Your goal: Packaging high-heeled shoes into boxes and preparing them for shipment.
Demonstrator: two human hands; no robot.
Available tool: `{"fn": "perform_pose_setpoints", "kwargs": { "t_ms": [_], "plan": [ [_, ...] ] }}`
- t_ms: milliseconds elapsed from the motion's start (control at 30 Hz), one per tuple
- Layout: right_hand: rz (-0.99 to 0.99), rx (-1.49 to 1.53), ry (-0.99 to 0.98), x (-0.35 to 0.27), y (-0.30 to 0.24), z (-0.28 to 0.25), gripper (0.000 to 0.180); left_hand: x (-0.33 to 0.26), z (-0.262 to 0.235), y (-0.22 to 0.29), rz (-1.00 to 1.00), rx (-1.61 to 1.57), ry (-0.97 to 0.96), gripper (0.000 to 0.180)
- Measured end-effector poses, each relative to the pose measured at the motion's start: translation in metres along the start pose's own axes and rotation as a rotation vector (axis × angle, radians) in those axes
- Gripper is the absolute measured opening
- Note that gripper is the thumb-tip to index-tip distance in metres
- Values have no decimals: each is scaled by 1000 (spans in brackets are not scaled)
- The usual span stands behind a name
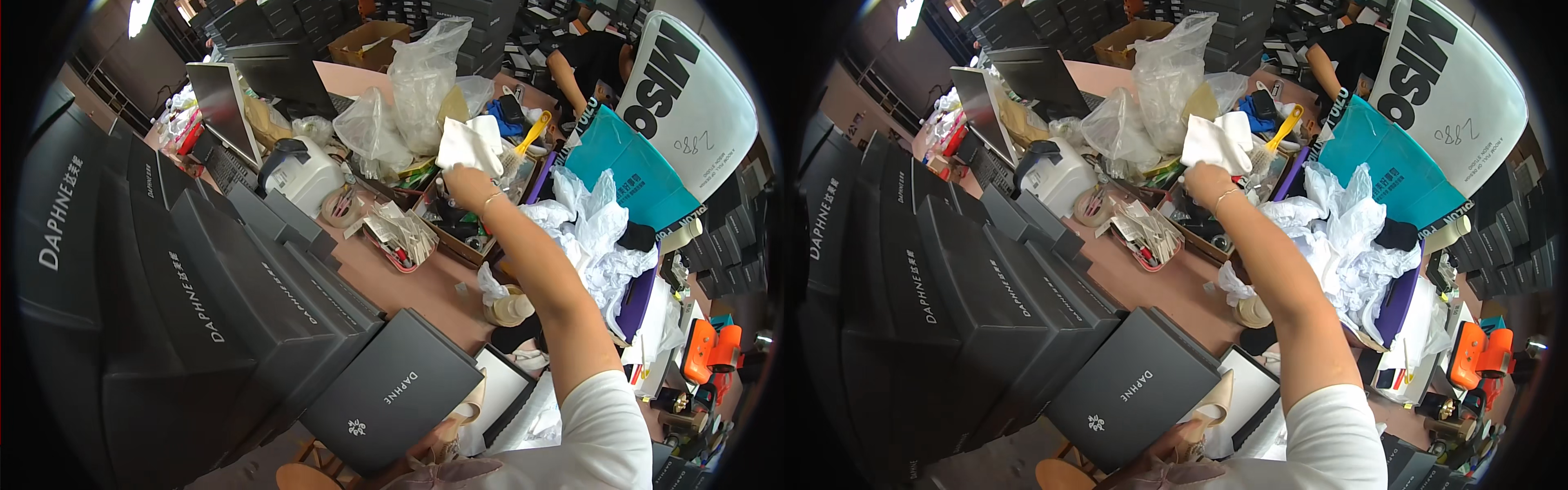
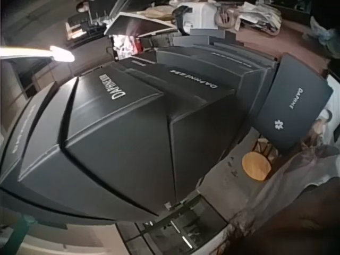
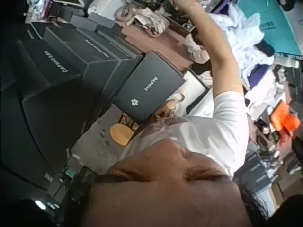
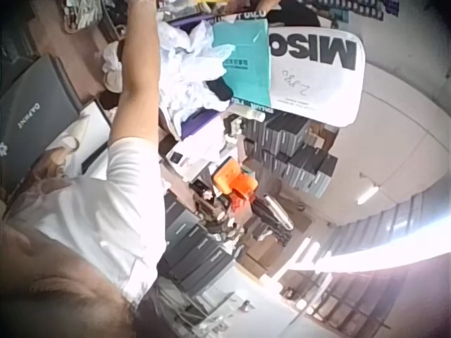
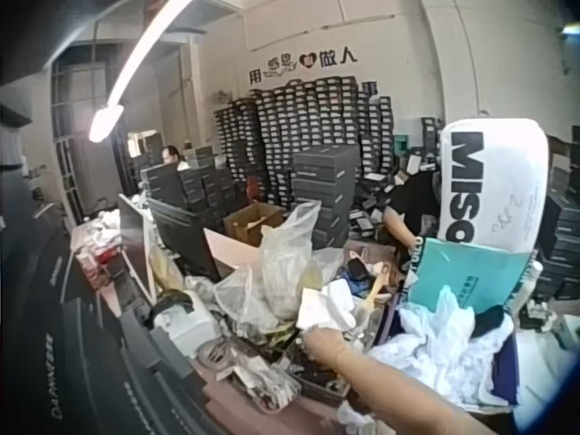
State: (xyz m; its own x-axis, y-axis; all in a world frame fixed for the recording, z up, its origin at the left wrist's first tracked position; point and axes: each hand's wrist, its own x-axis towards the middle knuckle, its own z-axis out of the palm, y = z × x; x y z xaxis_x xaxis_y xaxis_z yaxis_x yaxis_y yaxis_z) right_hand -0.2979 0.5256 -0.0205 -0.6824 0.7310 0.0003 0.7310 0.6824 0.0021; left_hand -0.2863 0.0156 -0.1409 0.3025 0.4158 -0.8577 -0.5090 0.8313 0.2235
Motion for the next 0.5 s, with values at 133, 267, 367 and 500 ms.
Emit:
{"fn": "perform_pose_setpoints", "kwargs": {
  "t_ms": [133,267,367,500],
  "plan": [
    [-51,356,431,-81,11,-65,24,4,-8,-5,48,6,-75,34],
    [168,765,232,-245,-1,-83,25,-11,9,5,42,69,-62,34],
    [304,980,211,-369,-16,-46,24,-35,29,5,304,-16,-207,40],
    [468,1142,163,-490,-61,-39,18,-73,70,16,171,-33,-220,36]
  ]
}}
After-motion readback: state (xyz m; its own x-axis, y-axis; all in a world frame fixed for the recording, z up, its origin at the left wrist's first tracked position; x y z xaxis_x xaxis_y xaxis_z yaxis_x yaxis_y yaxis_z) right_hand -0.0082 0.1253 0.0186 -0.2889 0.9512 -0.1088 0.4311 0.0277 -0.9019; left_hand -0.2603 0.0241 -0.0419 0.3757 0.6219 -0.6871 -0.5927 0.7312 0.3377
